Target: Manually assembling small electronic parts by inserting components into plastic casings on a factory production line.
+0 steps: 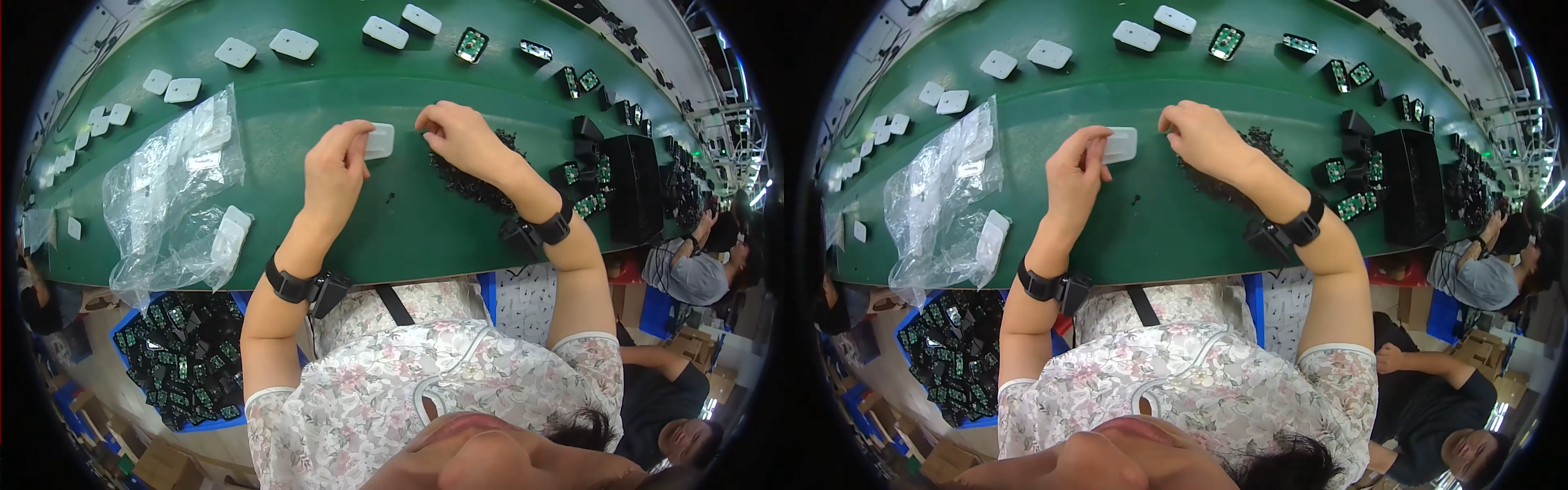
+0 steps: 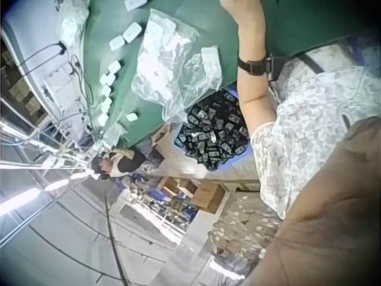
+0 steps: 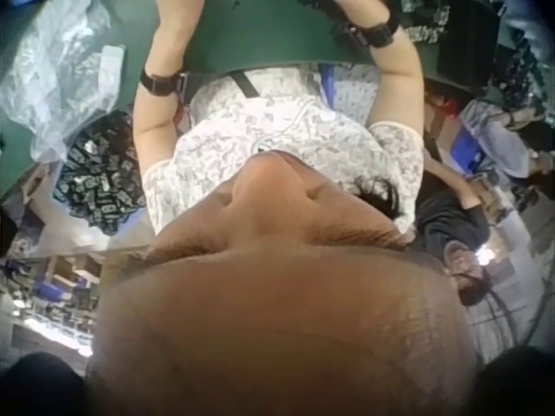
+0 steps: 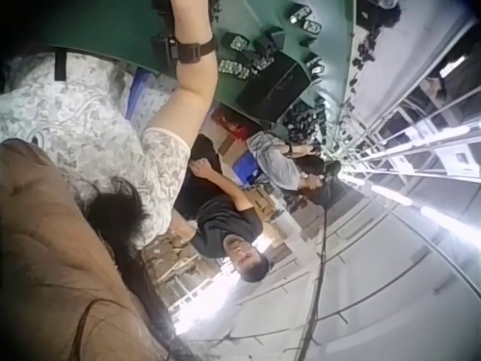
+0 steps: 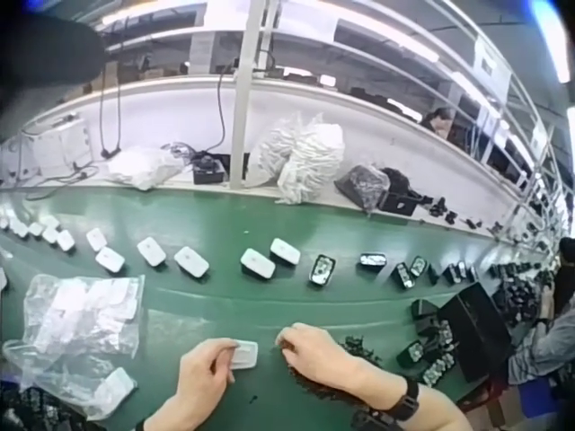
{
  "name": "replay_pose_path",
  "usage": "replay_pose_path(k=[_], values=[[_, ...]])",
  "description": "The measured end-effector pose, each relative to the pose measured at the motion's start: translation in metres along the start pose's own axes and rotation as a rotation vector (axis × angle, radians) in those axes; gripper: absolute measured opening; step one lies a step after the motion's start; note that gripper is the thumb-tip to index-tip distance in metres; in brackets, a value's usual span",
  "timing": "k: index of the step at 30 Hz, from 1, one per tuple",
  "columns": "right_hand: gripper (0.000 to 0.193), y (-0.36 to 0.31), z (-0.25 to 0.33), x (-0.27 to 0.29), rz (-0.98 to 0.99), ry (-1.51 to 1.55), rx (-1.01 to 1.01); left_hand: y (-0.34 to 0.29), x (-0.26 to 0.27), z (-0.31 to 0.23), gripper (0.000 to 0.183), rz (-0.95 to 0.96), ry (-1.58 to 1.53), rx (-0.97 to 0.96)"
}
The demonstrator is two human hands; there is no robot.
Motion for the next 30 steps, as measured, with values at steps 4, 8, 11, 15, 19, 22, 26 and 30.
replay_pose_path(k=[4,8,11,15,19,22,26,30], values=[[0.013,-0.007,0.015,0.017,-0.039,0.556,-0.285,-0.003,-0.009,-0.004,0.012,0.034,-0.013,-0.051],[0.009,-0.014,0.037,0.009,-0.129,1.269,-0.369,-0.003,-0.009,-0.015,0.016,-0.003,0.025,-0.103],[0.009,-0.017,0.048,0.000,-0.165,1.311,-0.357,-0.002,-0.006,-0.022,0.019,-0.045,0.110,-0.252],[0.007,-0.017,0.051,-0.008,-0.183,1.289,-0.348,-0.002,-0.004,-0.023,0.014,-0.024,0.095,-0.257],[0.006,-0.019,0.052,-0.003,-0.219,1.083,-0.325,-0.002,-0.001,-0.025,0.009,-0.012,0.108,-0.231],[0.005,-0.023,0.058,0.009,-0.301,0.748,-0.225,-0.003,-0.001,-0.020,0.015,0.008,0.085,-0.237],[0.005,-0.025,0.060,0.010,-0.302,0.668,-0.253,-0.006,-0.003,-0.018,0.020,0.043,-0.286,0.205],[0.005,-0.027,0.057,0.008,-0.314,0.713,-0.277,-0.009,-0.007,-0.005,0.020,-0.010,-0.600,0.292]])
Point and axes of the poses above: each hand's wrist, its own y-axis towards the middle knuckle, its own x-axis out of the back of the hand, z = x × y, the point moved 4 cm from there along y, towards the middle knuckle, and after that the axes turned 8 degrees about -x, right-handed, at the moved point
